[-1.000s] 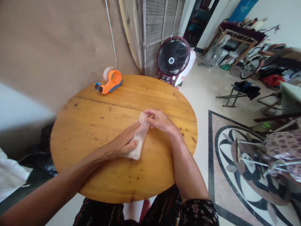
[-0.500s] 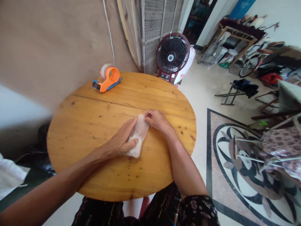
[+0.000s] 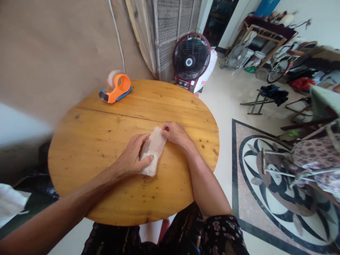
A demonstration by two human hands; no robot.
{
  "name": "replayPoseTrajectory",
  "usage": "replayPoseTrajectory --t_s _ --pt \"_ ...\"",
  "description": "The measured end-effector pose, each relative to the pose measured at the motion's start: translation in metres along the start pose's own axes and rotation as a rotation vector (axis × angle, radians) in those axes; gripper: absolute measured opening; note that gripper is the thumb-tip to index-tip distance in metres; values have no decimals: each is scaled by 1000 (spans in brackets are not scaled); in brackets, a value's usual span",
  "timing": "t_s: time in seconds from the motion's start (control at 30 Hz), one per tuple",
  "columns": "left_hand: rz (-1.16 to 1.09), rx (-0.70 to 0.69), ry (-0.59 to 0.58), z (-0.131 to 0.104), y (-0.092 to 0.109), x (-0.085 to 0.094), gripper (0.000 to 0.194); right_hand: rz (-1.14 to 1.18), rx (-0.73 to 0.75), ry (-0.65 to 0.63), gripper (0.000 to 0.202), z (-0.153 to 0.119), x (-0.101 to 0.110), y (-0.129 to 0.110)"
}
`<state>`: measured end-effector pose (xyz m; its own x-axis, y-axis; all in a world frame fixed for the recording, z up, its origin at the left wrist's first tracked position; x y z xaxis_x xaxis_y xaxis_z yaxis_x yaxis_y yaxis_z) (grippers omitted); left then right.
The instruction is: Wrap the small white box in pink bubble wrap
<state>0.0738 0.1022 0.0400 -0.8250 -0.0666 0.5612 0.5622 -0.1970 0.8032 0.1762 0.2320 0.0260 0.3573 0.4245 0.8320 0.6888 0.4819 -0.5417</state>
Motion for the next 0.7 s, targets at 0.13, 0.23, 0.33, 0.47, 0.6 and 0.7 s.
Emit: replayPoseTrajectory --t_s 0.13,0.23,0.33,0.47,0.6,0.7 --pt "45 -79 -28 -1 3 -3 61 -20 -3 -2 9 0 0 1" --pt "92 -163 -56 -2 6 -7 48 -17 0 7 8 0 1 0" --pt "133 -237 -82 -3 9 -11 44 -21 -6 4 6 -1 1 0" --pt "143 -250 -160 -4 9 -17 47 -53 1 25 6 0 2 0" --pt "155 -208 -190 -4 7 -18 50 -114 10 75 14 -3 13 2" --pt "175 -203 -192 -4 7 -18 49 -94 -63 79 26 -10 27 12"
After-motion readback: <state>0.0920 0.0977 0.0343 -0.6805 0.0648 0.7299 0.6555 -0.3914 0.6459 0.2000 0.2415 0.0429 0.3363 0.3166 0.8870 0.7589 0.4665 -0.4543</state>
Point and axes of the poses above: each hand's wrist, its own z-axis towards the middle knuckle, its own x-axis out of the back of the hand, y = z × x, the point moved 9 cm from there along z, towards the middle knuckle, and after that the axes turned 9 degrees about -z, right-handed, at the moved point
